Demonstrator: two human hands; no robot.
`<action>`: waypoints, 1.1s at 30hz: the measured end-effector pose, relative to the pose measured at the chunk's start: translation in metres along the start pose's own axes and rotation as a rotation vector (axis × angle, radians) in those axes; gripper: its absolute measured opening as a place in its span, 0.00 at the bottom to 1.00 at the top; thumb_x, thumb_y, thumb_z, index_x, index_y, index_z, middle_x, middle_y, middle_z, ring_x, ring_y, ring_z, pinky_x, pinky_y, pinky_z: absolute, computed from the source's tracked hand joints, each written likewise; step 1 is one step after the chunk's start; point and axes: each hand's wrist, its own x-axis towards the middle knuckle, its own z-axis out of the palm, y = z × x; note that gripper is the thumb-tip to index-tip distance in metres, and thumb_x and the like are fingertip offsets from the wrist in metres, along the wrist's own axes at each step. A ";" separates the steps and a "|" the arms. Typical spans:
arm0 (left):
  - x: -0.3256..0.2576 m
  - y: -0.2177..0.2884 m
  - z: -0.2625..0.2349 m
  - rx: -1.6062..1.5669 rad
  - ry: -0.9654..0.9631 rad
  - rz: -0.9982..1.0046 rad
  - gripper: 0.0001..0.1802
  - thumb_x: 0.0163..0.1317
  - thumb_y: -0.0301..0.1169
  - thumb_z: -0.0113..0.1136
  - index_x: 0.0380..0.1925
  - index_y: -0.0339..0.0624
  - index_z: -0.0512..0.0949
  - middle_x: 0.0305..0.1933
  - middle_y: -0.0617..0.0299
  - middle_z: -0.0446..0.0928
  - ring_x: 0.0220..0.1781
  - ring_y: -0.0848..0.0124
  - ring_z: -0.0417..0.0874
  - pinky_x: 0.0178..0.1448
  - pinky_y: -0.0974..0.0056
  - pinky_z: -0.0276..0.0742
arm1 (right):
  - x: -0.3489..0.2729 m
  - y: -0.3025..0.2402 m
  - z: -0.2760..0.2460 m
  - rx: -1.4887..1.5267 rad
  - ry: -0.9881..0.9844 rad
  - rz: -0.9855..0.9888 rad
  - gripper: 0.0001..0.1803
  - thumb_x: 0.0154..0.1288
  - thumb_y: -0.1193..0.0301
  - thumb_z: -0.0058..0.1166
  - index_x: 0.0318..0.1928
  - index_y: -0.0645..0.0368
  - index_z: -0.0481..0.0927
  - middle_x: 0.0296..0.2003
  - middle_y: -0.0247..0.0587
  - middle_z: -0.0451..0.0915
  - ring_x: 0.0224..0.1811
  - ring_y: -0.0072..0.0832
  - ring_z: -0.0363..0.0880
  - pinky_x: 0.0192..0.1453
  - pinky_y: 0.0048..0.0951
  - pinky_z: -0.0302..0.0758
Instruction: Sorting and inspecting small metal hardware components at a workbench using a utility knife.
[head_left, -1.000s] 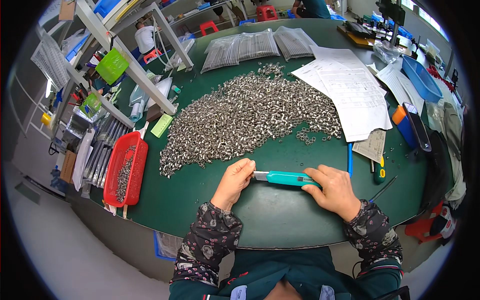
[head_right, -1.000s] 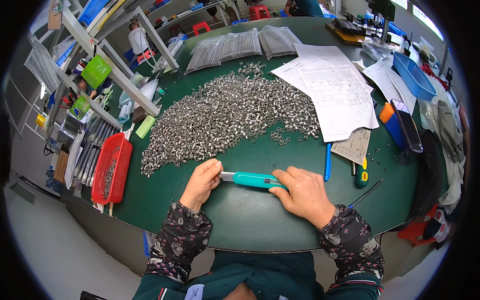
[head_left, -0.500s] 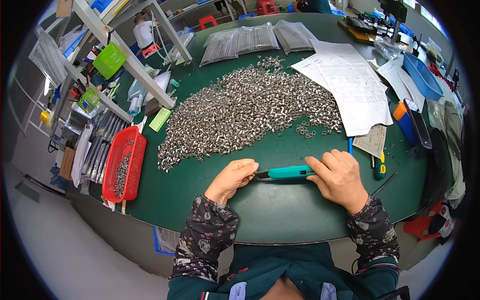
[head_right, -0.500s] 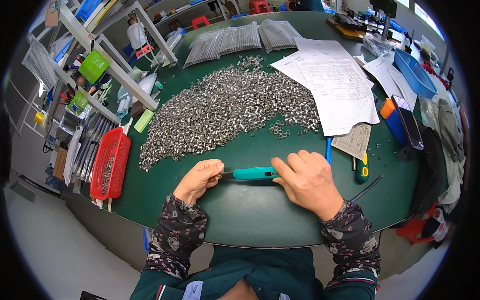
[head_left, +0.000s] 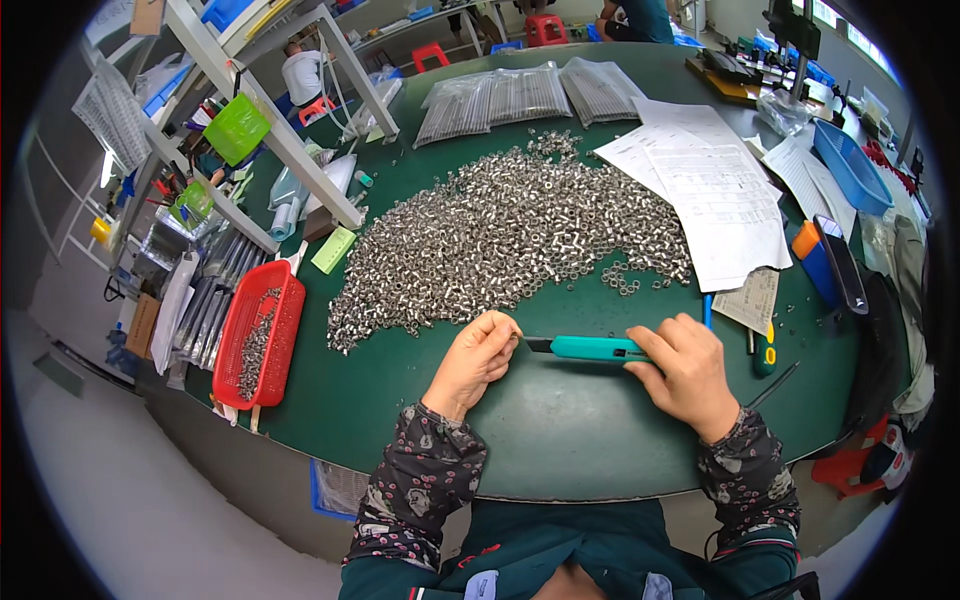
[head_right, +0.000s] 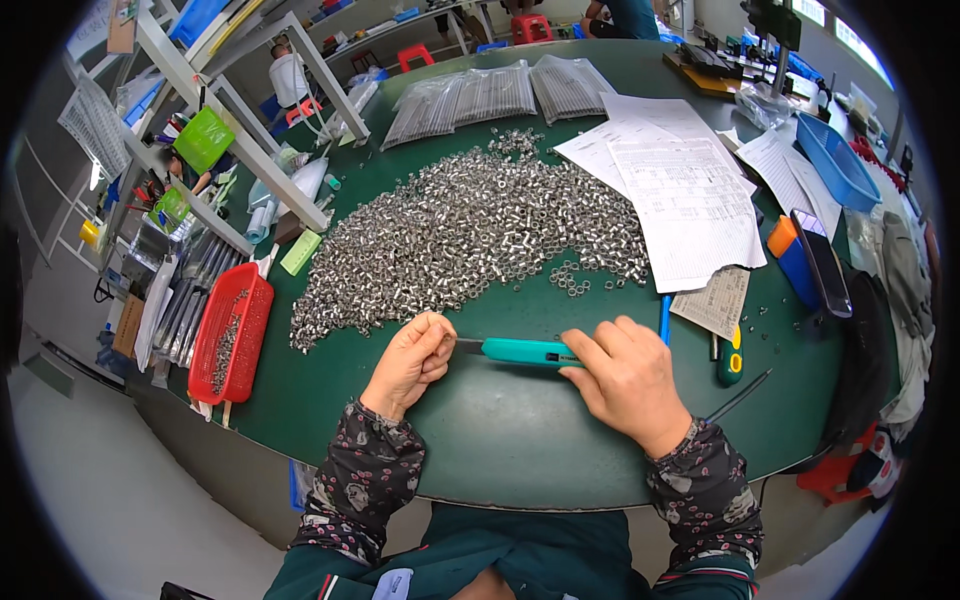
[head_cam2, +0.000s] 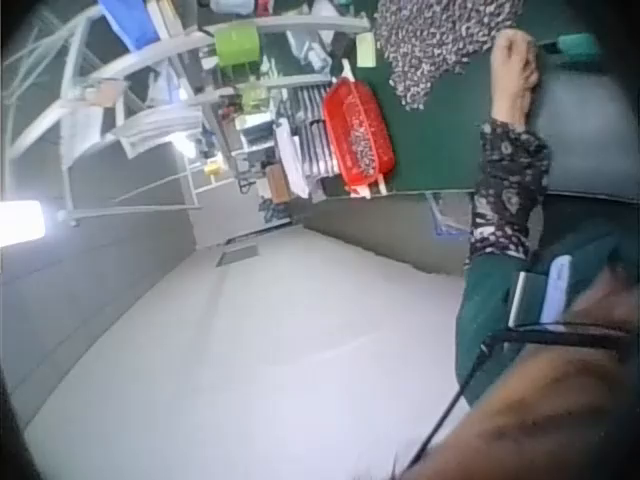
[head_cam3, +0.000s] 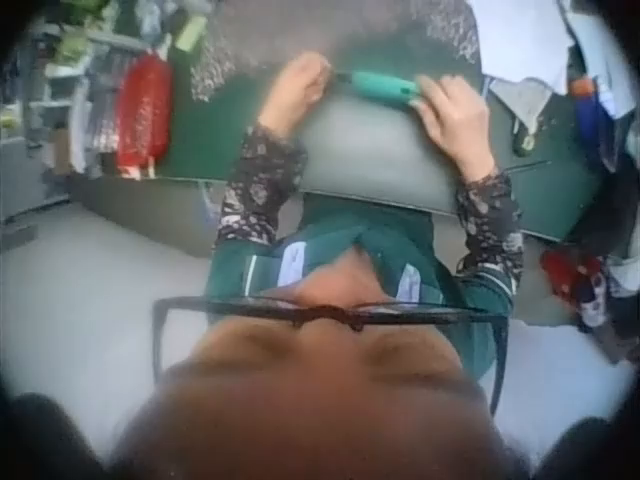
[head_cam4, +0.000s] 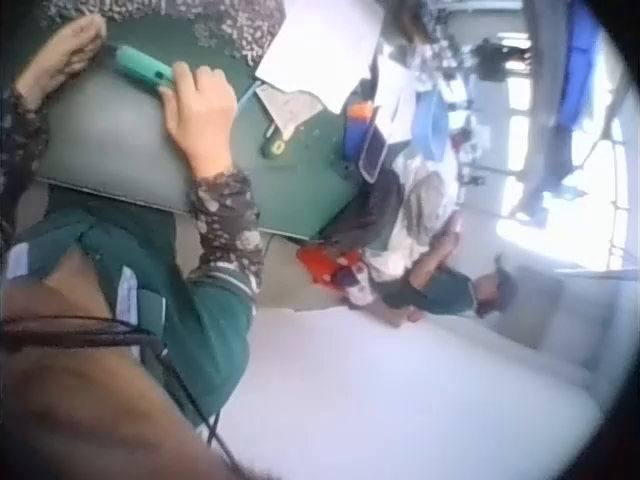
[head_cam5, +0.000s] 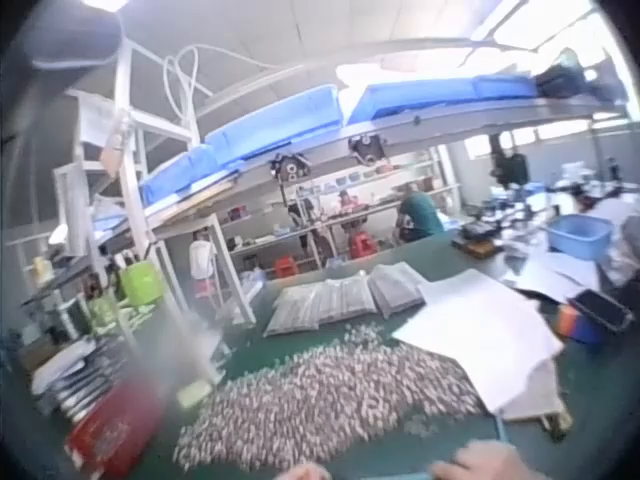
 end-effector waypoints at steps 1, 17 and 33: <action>0.001 0.000 0.000 0.004 -0.004 0.005 0.09 0.63 0.34 0.46 0.31 0.40 0.69 0.25 0.67 0.65 0.17 0.85 0.55 0.17 0.81 0.51 | -0.004 0.000 0.002 -0.004 0.007 -0.003 0.13 0.43 0.68 0.57 0.33 0.56 0.76 0.19 0.35 0.64 0.22 0.31 0.65 0.24 0.31 0.61; 0.005 -0.006 0.006 0.000 0.044 0.199 0.07 0.60 0.26 0.50 0.38 0.39 0.69 0.28 0.65 0.70 0.17 0.85 0.60 0.17 0.80 0.55 | -0.011 0.000 0.013 0.691 -0.384 0.584 0.14 0.55 0.66 0.52 0.36 0.65 0.76 0.23 0.42 0.76 0.25 0.23 0.72 0.31 0.25 0.69; 0.003 -0.009 0.005 -0.031 0.019 0.202 0.06 0.58 0.24 0.51 0.36 0.37 0.71 0.27 0.65 0.71 0.16 0.84 0.60 0.17 0.79 0.54 | -0.013 0.002 0.013 0.579 -0.382 0.560 0.17 0.53 0.60 0.52 0.37 0.60 0.78 0.29 0.47 0.78 0.30 0.40 0.76 0.33 0.34 0.70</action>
